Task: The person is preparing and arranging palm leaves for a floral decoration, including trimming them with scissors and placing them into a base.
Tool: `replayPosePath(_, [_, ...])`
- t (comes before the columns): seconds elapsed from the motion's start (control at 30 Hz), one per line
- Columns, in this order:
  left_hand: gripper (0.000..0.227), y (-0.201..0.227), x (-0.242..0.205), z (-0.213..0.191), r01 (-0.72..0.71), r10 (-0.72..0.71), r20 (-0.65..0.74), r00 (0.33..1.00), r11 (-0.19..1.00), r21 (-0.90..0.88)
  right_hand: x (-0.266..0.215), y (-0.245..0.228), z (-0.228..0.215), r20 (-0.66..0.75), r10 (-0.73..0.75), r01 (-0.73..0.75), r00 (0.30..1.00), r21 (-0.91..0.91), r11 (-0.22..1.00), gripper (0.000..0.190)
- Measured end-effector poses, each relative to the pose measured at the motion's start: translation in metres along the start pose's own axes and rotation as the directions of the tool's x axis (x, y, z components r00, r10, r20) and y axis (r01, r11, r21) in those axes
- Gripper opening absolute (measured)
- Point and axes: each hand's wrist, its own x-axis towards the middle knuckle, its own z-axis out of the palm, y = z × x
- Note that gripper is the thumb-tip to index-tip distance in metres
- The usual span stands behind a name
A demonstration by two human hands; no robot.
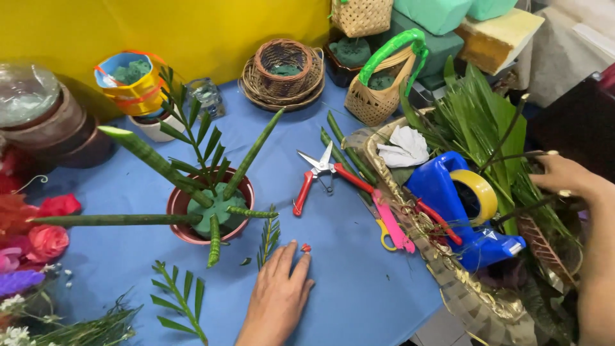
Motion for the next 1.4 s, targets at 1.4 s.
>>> replayPosePath(1.4, [0.056, -0.008, 0.001, 0.019, -0.044, 0.054, -0.097, 0.994, 0.994, 0.104, -0.088, -0.085, -0.044, 0.131, -0.113, 0.067, 0.985, 0.318, 0.946, 0.059])
